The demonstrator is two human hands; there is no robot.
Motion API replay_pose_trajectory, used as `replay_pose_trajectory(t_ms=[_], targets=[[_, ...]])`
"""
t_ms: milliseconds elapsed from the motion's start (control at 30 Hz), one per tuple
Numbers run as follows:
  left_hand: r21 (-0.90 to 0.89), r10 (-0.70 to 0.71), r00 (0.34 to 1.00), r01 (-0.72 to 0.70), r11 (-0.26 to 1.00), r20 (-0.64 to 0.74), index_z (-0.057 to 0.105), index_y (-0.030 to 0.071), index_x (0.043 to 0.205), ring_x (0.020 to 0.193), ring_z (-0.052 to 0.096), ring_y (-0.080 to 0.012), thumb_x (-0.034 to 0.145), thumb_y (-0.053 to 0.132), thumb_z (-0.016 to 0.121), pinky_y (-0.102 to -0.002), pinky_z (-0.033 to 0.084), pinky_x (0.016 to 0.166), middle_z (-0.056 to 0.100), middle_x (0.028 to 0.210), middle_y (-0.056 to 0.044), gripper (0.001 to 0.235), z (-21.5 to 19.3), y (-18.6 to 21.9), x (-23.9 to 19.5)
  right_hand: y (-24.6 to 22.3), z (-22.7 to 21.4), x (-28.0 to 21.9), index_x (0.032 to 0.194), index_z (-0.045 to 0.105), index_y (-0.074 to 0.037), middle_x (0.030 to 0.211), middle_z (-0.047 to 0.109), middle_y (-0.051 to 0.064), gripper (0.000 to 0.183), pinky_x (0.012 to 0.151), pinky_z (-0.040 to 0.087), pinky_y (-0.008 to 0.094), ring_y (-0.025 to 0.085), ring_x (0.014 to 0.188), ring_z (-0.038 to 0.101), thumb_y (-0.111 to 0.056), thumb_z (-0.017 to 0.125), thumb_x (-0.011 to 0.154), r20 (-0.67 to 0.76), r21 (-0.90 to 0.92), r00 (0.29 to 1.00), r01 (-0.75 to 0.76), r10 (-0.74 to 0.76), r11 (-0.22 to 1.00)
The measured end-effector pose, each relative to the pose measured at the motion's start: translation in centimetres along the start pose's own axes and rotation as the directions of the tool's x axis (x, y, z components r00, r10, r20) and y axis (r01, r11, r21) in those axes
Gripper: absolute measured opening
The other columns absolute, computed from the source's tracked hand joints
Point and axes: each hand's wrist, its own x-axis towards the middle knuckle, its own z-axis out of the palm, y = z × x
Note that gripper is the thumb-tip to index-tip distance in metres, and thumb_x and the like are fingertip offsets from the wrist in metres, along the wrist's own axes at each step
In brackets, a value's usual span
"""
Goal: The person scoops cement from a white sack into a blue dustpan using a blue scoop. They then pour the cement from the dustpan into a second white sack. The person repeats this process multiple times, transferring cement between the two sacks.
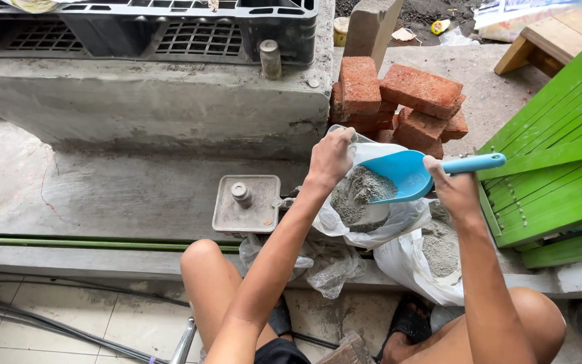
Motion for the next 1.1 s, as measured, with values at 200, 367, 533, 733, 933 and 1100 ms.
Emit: replay_pose_trajectory(t_ms=[200, 367, 533, 733, 933, 1100], targets=[[0.019, 0.021, 0.998, -0.022, 1.0, 0.052, 0.065, 0.021, 0.099, 0.092, 0.07, -0.0336, 0.086, 0.029, 0.068, -0.051, 0.058, 0.08, 0.064, 0.089, -0.004, 0.015, -1.6, -1.0, -0.6, -2.8, -1.1, -1.2, 0.092, 0.067, -0.004, 0.079, 0.062, 0.011, 0.04, 0.087, 0.053, 0.052, 0.023, 0.082, 0.063, -0.038, 0.084, 0.103, 0.004, -0.012, 0.999, 0.04, -0.04, 0.999], [-0.018, 0.024, 0.999, -0.024, 1.0, 0.03, 0.07, 0.018, 0.088, 0.084, 0.071, -0.032, 0.085, 0.023, 0.072, -0.048, 0.054, 0.075, 0.071, 0.088, -0.004, 0.006, -2.9, -0.7, -0.8, -1.9, -1.7, 0.3, 0.094, 0.062, -0.005, 0.085, 0.057, 0.008, 0.041, 0.076, 0.057, 0.047, 0.023, 0.086, 0.06, -0.04, 0.079, 0.102, 0.036, 0.08, 0.996, -0.081, 0.078, 0.994], [-0.044, 0.042, 0.999, -0.042, 0.998, 0.002, 0.074, 0.016, 0.082, 0.082, 0.073, -0.0298, 0.085, 0.021, 0.075, -0.048, 0.054, 0.071, 0.077, 0.093, -0.005, 0.005, -3.5, -0.7, -0.7, -3.6, -1.9, 0.2, 0.091, 0.06, -0.009, 0.083, 0.058, 0.007, 0.044, 0.066, 0.064, 0.042, 0.024, 0.078, 0.066, -0.049, 0.075, 0.098, 0.102, 0.095, 0.972, -0.22, 0.211, 0.971], [-0.044, 0.029, 0.999, -0.028, 0.999, 0.015, 0.075, 0.016, 0.083, 0.08, 0.073, -0.0302, 0.085, 0.021, 0.073, -0.048, 0.053, 0.069, 0.078, 0.091, -0.004, 0.005, -3.7, -0.6, -0.9, -3.2, -2.4, 0.2, 0.096, 0.065, -0.007, 0.086, 0.063, 0.007, 0.046, 0.066, 0.063, 0.041, 0.023, 0.081, 0.068, -0.051, 0.077, 0.097, 0.06, 0.039, 0.982, -0.181, 0.179, 0.983], [0.028, 0.057, 0.998, -0.057, 0.998, 0.023, 0.071, 0.015, 0.1, 0.096, 0.069, -0.0317, 0.081, 0.035, 0.08, -0.05, 0.049, 0.079, 0.071, 0.106, -0.008, 0.029, -2.3, -0.9, -0.9, -2.5, -2.7, 0.6, 0.087, 0.059, -0.012, 0.081, 0.056, 0.003, 0.049, 0.069, 0.049, 0.037, 0.019, 0.082, 0.058, -0.057, 0.076, 0.097, 0.025, 0.003, 0.984, -0.178, 0.178, 0.984], [0.03, 0.048, 0.999, -0.048, 0.998, 0.0, 0.072, 0.013, 0.081, 0.088, 0.069, -0.0302, 0.088, 0.023, 0.076, -0.049, 0.048, 0.081, 0.073, 0.089, -0.004, 0.013, -2.4, -0.1, -0.8, -1.2, -3.0, 1.1, 0.082, 0.056, -0.015, 0.078, 0.051, 0.0, 0.048, 0.066, 0.045, 0.033, 0.016, 0.078, 0.053, -0.054, 0.077, 0.099, 0.014, 0.048, 0.986, -0.166, 0.166, 0.985]])
